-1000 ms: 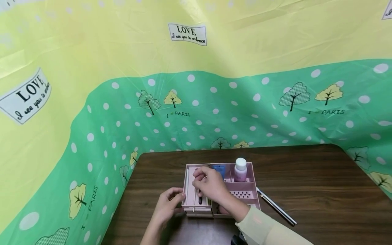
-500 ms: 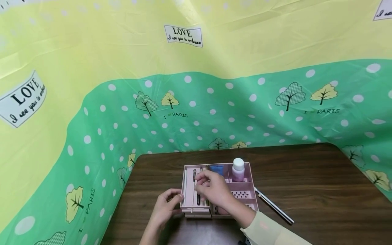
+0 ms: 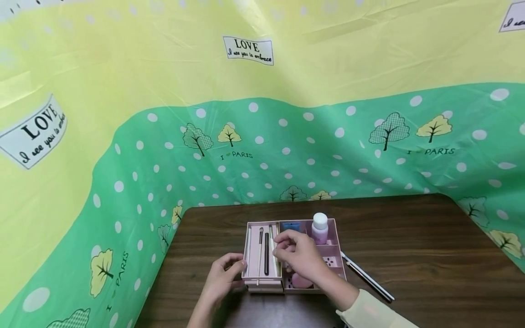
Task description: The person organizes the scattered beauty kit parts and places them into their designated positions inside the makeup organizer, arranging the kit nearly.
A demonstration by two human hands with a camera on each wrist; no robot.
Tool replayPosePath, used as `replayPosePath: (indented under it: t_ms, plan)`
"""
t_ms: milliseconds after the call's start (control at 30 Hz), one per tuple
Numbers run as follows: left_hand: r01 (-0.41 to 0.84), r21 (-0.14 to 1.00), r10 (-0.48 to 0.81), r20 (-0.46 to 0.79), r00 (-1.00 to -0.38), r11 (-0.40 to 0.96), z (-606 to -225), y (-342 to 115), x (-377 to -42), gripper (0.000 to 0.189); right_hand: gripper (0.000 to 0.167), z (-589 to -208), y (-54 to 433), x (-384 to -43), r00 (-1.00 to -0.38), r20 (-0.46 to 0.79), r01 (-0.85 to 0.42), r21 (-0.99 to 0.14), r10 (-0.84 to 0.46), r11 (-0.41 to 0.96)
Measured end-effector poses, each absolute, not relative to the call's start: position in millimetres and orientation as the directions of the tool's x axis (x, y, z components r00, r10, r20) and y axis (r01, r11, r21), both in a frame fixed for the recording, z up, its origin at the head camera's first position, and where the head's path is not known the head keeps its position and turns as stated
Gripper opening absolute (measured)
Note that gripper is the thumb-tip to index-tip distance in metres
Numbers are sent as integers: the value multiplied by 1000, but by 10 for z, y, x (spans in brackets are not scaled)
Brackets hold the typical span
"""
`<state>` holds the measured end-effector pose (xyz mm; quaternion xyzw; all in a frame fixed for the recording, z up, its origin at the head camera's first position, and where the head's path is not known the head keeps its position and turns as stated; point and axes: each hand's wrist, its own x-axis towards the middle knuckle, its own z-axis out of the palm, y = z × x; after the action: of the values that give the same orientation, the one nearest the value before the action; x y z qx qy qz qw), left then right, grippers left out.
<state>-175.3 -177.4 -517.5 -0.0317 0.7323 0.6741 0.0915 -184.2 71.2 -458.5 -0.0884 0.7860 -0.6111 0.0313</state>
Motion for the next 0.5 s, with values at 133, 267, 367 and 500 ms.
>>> replayPosePath:
  t_ms: [133,267,367,500]
  plan:
    - [-170,982,79,-176,-981,85,-5164,-1769,-1739,36,26,-4595,787,-1833,-986,51,-90,-965,-158,246]
    - [-167,983,79,-173,-982,80,-5146,-1762,-1727,35,26,-4609,862,-1828,-988,58,-94,-960,-142,262]
    - [-165,983,77,-172,-982,83,-5138,-1760,-1723,35,25,-4611,917,-1817,-990,57,-91,-957,-129,276]
    - [-164,983,80,-171,-982,80,-5135,-1759,-1723,36,25,-4607,989,-1803,-994,30,-57,-960,-104,272]
